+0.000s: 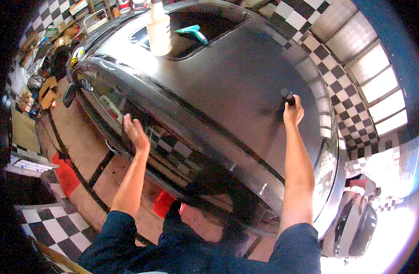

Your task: The person applies a transparent protective film to the hood of a dark gray car. They use a squeegee to smooth the film, spray liquid from a bottle, and use a small tool to trim the edges. The person repeatedly smooths and adjusts the film to remove bubbles and ensure adhesion.

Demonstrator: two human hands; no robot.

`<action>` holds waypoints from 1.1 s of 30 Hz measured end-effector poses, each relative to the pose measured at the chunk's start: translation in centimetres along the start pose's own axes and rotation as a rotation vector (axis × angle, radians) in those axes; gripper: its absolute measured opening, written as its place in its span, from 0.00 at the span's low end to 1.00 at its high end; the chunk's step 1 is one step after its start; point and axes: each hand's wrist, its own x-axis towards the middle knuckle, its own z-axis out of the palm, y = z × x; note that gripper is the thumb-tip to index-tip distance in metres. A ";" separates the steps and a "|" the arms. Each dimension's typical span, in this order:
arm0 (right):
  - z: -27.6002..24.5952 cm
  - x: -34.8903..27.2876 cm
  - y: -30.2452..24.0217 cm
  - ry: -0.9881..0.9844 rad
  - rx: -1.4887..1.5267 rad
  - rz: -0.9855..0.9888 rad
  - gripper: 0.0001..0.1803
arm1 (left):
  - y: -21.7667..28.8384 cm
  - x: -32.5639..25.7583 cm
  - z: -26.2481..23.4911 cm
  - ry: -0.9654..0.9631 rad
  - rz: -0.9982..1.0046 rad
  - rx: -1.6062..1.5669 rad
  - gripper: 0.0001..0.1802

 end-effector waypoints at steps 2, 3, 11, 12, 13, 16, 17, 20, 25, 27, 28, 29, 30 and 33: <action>2.2 -0.5 -6.1 -0.062 0.241 -0.067 0.16 | -0.2 -1.4 1.6 -0.044 -0.065 0.026 0.38; 3.6 -1.4 -8.3 -0.141 0.342 -0.134 0.17 | 0.0 -2.0 2.7 -0.006 -0.074 0.093 0.41; 7.7 -11.2 -31.1 -0.878 0.489 -0.555 0.17 | -0.1 -2.3 2.7 0.054 -0.042 0.107 0.39; 7.9 -10.1 -30.6 -0.839 0.576 -0.539 0.17 | -0.5 -2.3 2.7 0.052 -0.052 0.124 0.38; 8.7 -8.2 -29.0 -0.807 0.669 -0.518 0.17 | -0.6 -2.2 2.4 0.030 -0.065 0.143 0.38; 12.2 3.3 -21.0 -0.478 0.266 -0.496 0.19 | 1.1 -2.7 2.9 -0.031 -0.072 0.117 0.38; 13.2 6.1 -18.3 -0.324 0.191 -0.534 0.22 | 1.4 -2.8 3.0 -0.040 -0.070 0.099 0.38; 16.2 8.4 -16.5 -0.311 -0.035 -0.344 0.23 | 2.0 -2.8 2.5 -0.050 -0.080 0.079 0.38; 17.7 0.9 -26.3 -0.438 0.084 -0.526 0.21 | 1.9 -2.7 1.8 -0.053 -0.094 0.076 0.39; 17.5 -2.0 -30.0 -0.576 0.156 -0.515 0.20 | 1.6 -2.5 2.2 -0.061 -0.102 0.043 0.40; 17.1 -3.6 -31.2 -0.610 0.177 -0.601 0.20 | 1.4 -2.5 2.4 -0.067 -0.101 0.047 0.40; 17.0 -5.1 -31.6 -0.662 0.313 -0.589 0.21 | 1.1 -2.4 2.7 -0.064 -0.100 0.054 0.40; 15.1 -6.7 -33.3 -0.731 0.340 -0.566 0.21 | 0.9 -2.4 2.7 -0.056 -0.108 0.066 0.40; 12.9 -8.1 -34.5 -0.960 0.642 -0.535 0.16 | 0.7 -2.2 2.5 -0.040 -0.127 0.099 0.40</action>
